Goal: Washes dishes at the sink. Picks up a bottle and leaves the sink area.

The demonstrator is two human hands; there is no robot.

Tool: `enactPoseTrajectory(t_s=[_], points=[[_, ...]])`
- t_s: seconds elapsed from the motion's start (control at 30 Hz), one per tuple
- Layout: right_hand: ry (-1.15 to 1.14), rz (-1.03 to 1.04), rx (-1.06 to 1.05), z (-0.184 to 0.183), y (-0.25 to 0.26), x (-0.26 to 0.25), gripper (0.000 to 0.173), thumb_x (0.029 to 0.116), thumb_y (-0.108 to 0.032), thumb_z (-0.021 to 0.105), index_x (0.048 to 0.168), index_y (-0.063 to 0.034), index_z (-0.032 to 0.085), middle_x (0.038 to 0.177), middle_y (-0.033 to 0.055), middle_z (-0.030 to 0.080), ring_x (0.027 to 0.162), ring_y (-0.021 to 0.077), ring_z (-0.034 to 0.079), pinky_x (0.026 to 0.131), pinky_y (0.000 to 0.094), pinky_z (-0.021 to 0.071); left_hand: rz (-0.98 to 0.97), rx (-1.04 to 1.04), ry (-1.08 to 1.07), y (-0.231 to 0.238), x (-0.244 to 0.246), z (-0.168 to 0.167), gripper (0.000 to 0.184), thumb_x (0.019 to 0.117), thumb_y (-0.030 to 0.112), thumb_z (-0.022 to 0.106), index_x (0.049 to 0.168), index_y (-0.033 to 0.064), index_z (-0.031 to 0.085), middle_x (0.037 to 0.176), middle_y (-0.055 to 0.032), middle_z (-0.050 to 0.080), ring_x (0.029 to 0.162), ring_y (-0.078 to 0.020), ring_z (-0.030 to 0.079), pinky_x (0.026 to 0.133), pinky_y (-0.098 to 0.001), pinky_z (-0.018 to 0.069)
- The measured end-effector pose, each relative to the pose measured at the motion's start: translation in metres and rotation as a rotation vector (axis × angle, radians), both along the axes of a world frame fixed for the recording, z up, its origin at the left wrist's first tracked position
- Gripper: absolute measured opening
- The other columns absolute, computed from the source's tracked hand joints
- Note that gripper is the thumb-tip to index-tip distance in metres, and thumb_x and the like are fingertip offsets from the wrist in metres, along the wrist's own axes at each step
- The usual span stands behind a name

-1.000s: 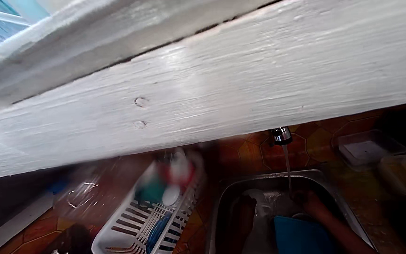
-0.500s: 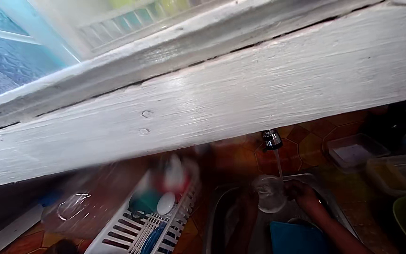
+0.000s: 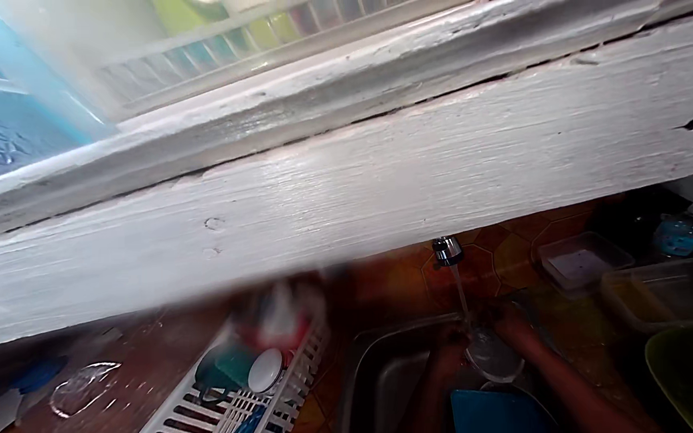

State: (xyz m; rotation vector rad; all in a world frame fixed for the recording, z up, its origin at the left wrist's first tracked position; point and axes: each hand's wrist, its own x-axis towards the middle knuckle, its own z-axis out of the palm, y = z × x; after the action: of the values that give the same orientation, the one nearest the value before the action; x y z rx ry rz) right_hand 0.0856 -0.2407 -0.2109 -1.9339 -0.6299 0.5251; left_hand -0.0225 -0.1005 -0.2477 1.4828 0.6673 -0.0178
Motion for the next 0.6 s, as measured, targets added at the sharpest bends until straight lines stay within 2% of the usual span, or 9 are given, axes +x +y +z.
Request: enactPoseTrajectory(t_s=[0.1,0.17,0.27,0.33,0.4,0.43,0.47,0.53,0.6], points=[[0.008,-0.043,-0.036,-0.006,0.010,-0.019,0.032,0.1082,-0.019,0.049,0.128,0.0025,0.064,0.114,0.0222,0.069,0.105,0.0333,0.068,0.098,0.0495,0.0519,0.028,-0.139,-0.056,-0.005,-0.001,-0.012,0.024,0.1040,0.011,0.058,0.123,-0.0023,0.052,0.104,-0.0142,0.061,0.081,-0.0208,0.065,0.071,-0.0386,0.0584],[0.072,-0.045,0.066,-0.012,0.015,-0.045,0.047,0.1100,-0.025,0.045,0.148,0.0042,0.048,0.138,0.0263,0.060,0.126,0.0353,0.060,0.111,0.0489,0.0446,0.068,-0.195,-0.095,-0.008,-0.003,-0.015,0.026,0.1068,0.012,0.051,0.129,-0.0014,0.051,0.103,-0.0125,0.063,0.082,-0.0185,0.065,0.074,-0.0370,0.0572],[0.070,-0.017,0.204,-0.035,0.018,-0.083,0.060,0.1096,-0.034,0.041,0.156,0.0039,0.036,0.154,0.0241,0.047,0.141,0.0321,0.050,0.118,0.0459,0.0389,0.089,-0.145,-0.157,-0.006,-0.009,-0.013,0.022,0.1070,0.011,0.049,0.125,-0.0013,0.053,0.097,-0.0083,0.065,0.081,-0.0133,0.065,0.074,-0.0324,0.0567],[0.023,0.063,0.135,-0.047,0.012,-0.094,0.067,0.1087,-0.037,0.044,0.163,-0.0027,0.023,0.155,0.0205,0.048,0.138,0.0317,0.054,0.117,0.0483,0.0408,0.046,-0.018,-0.177,0.003,-0.013,-0.011,0.017,0.1043,0.009,0.053,0.115,-0.0035,0.057,0.093,-0.0076,0.062,0.079,-0.0120,0.060,0.072,-0.0306,0.0535],[-0.043,0.170,-0.026,-0.053,0.003,-0.094,0.072,0.1072,-0.033,0.051,0.166,-0.0103,0.015,0.138,0.0214,0.063,0.118,0.0362,0.067,0.105,0.0544,0.0500,0.012,0.097,-0.099,0.009,-0.018,0.001,0.014,0.1021,0.009,0.059,0.108,-0.0041,0.059,0.086,-0.0071,0.059,0.069,-0.0109,0.057,0.064,-0.0283,0.0527],[-0.088,0.219,-0.120,-0.056,-0.002,-0.092,0.072,0.1063,-0.030,0.054,0.166,-0.0125,0.017,0.123,0.0224,0.069,0.105,0.0397,0.070,0.098,0.0571,0.0520,0.010,0.110,-0.040,0.011,-0.019,0.008,0.016,0.1027,0.012,0.060,0.107,-0.0039,0.059,0.084,-0.0077,0.058,0.065,-0.0113,0.058,0.061,-0.0284,0.0539],[-0.128,0.247,-0.188,-0.060,-0.006,-0.092,0.067,0.1052,-0.027,0.055,0.164,-0.0116,0.027,0.116,0.0226,0.071,0.104,0.0423,0.069,0.099,0.0576,0.0502,0.014,0.105,0.004,0.013,-0.021,0.014,0.019,0.1032,0.014,0.061,0.107,-0.0041,0.059,0.084,-0.0085,0.059,0.063,-0.0123,0.059,0.060,-0.0291,0.0556],[-0.177,0.228,-0.165,-0.068,-0.011,-0.096,0.042,0.1028,-0.022,0.059,0.140,-0.0040,0.061,0.111,0.0238,0.073,0.108,0.0436,0.067,0.103,0.0565,0.0475,0.036,0.076,0.048,0.013,-0.023,0.025,0.021,0.1038,0.016,0.060,0.109,-0.0050,0.059,0.084,-0.0101,0.061,0.063,-0.0148,0.062,0.062,-0.0315,0.0580],[-0.022,0.165,0.030,-0.075,-0.011,-0.097,0.029,0.1031,-0.017,0.058,0.123,0.0013,0.068,0.101,0.0186,0.074,0.096,0.0309,0.071,0.093,0.0480,0.0548,0.059,0.069,0.059,0.010,-0.022,0.036,0.022,0.1067,0.013,0.053,0.115,-0.0057,0.059,0.086,-0.0103,0.061,0.066,-0.0157,0.063,0.063,-0.0323,0.0582]])
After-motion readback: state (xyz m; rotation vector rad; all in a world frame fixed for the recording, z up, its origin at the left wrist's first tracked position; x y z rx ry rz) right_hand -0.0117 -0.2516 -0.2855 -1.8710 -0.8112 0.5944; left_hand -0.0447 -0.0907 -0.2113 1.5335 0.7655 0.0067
